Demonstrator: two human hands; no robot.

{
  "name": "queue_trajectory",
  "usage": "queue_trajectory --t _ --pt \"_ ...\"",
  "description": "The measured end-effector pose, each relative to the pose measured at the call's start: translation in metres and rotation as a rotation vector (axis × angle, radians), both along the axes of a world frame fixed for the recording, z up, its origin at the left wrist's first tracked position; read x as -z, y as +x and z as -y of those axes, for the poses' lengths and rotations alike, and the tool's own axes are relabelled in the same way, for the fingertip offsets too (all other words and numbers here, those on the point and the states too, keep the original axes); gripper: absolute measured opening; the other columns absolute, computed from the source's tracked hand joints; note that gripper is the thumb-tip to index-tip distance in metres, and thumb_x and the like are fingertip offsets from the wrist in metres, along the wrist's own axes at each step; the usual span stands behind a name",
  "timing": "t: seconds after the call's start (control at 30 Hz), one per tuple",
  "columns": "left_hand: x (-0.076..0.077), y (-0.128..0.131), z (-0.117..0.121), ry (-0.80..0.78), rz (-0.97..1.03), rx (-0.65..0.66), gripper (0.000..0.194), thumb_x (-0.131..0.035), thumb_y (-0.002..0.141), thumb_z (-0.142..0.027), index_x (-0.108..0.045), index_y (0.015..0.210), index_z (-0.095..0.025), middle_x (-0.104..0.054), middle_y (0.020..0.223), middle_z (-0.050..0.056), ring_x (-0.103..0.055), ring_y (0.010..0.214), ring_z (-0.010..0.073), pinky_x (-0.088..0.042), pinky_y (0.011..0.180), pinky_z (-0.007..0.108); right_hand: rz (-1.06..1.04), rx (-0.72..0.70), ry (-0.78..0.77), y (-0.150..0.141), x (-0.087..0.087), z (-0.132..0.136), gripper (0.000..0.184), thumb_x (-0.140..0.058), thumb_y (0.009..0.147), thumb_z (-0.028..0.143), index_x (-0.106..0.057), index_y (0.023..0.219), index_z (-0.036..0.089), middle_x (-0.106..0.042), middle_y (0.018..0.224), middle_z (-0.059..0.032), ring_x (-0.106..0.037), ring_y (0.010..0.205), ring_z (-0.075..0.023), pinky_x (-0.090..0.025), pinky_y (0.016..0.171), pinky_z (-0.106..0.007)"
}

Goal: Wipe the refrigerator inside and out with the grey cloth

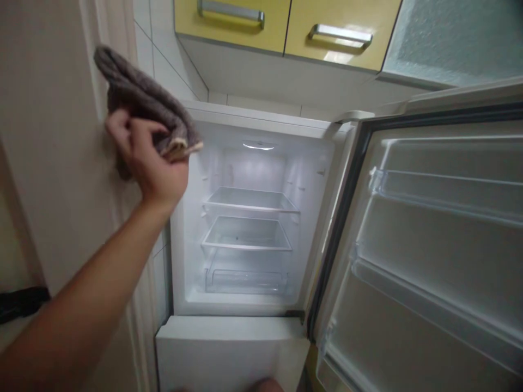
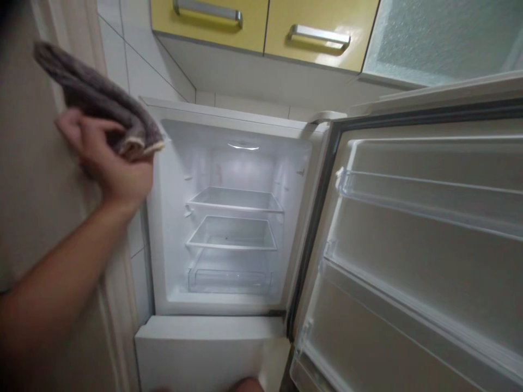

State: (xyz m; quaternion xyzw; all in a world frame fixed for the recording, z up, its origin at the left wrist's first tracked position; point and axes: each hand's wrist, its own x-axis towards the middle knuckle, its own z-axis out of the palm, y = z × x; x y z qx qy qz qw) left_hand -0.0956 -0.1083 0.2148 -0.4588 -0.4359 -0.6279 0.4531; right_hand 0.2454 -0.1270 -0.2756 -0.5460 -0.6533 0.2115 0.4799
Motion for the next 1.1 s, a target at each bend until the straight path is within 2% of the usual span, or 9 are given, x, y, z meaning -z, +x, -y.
queue_trajectory --t 0.1,0.17,0.33,0.43,0.53,0.7,0.87,0.97,1.1 --pt "-0.072 -0.03 -0.048 -0.191 -0.02 -0.041 0.061 -0.054 0.105 -0.047 -0.048 0.145 -0.002 -0.048 0.163 0.015 -0.043 0.152 0.0407 -0.038 0.123 0.062 0.045 0.051 0.062 -0.003 -0.016 -0.051 0.041 -0.078 0.088 0.06 -0.069 0.126 0.046 -0.065 0.136 -0.0073 -0.062 0.131 -0.0309 -0.063 0.087 -0.044" --pt "-0.092 -0.047 -0.071 -0.298 -0.054 -0.07 0.068 -0.056 0.101 -0.037 -0.036 0.158 -0.006 -0.047 0.166 0.014 -0.04 0.154 0.0442 -0.036 0.123 0.064 0.074 0.085 0.094 -0.003 -0.023 -0.079 0.048 -0.081 0.082 0.063 -0.069 0.128 0.053 -0.066 0.138 -0.0059 -0.061 0.133 -0.0334 -0.063 0.084 -0.046" --pt "-0.063 -0.063 -0.082 -0.291 -0.264 -0.148 0.07 -0.048 0.1 -0.019 -0.027 0.165 -0.004 -0.024 0.178 0.014 -0.02 0.161 0.0441 -0.025 0.128 0.061 0.153 0.111 0.14 -0.002 0.004 -0.097 0.052 -0.076 0.083 0.067 -0.066 0.133 0.058 -0.068 0.132 -0.0073 -0.061 0.133 -0.036 -0.064 0.081 -0.05" --pt "-0.013 -0.065 -0.074 -0.342 -0.287 -0.204 0.066 -0.046 0.1 -0.016 -0.032 0.162 0.001 -0.017 0.179 0.016 -0.01 0.163 0.0436 -0.024 0.129 0.058 0.212 0.056 0.155 -0.001 0.033 -0.077 0.045 -0.076 0.09 0.058 -0.067 0.133 0.048 -0.066 0.14 -0.006 -0.06 0.135 -0.0326 -0.063 0.091 -0.048" --pt "0.063 -0.071 -0.072 -0.432 -0.312 -0.229 0.06 -0.055 0.097 -0.014 -0.046 0.155 0.0 -0.023 0.177 0.022 -0.008 0.164 0.045 -0.028 0.128 0.063 0.269 -0.053 0.18 -0.004 0.049 -0.052 0.041 -0.076 0.086 0.052 -0.071 0.126 0.055 -0.067 0.143 0.0008 -0.064 0.132 -0.0344 -0.064 0.09 -0.053" --pt "0.236 -0.081 -0.053 -0.581 -0.184 -0.2 0.038 -0.06 0.095 -0.014 -0.07 0.132 -0.018 -0.056 0.158 0.018 -0.032 0.16 0.0388 -0.037 0.125 0.056 0.546 -0.18 0.237 -0.039 0.036 -0.045 0.063 -0.057 0.099 0.045 -0.045 0.161 0.043 -0.043 0.167 0.0004 -0.047 0.152 -0.0333 -0.047 0.123 -0.055" --pt "0.395 -0.068 -0.008 -0.832 -0.144 -0.328 0.025 -0.062 0.091 -0.014 -0.079 0.108 -0.021 -0.071 0.124 0.017 -0.058 0.128 0.0356 -0.05 0.105 0.049 0.666 -0.197 0.281 -0.053 0.036 -0.058 0.069 -0.052 0.105 0.045 -0.028 0.17 0.036 -0.036 0.17 0.0 -0.044 0.155 -0.027 -0.04 0.127 -0.046" --pt "0.448 -0.058 0.01 -1.162 -0.168 -0.369 0.026 -0.058 0.088 -0.012 -0.08 0.101 -0.017 -0.073 0.112 0.017 -0.063 0.109 0.0342 -0.05 0.096 0.048 0.712 -0.206 0.381 -0.046 0.044 -0.058 0.073 -0.053 0.106 0.041 -0.022 0.171 0.033 -0.038 0.17 0.0007 -0.046 0.154 -0.0234 -0.041 0.125 -0.042" --pt "0.462 -0.056 0.017 -1.408 -0.288 -0.336 0.027 -0.053 0.087 -0.013 -0.078 0.079 -0.021 -0.075 0.097 0.013 -0.065 0.104 0.0347 -0.048 0.098 0.052 0.752 -0.164 0.427 -0.044 0.044 -0.056 0.075 -0.054 0.105 0.042 -0.021 0.172 0.029 -0.036 0.171 0.002 -0.044 0.154 -0.0221 -0.042 0.123 -0.041"
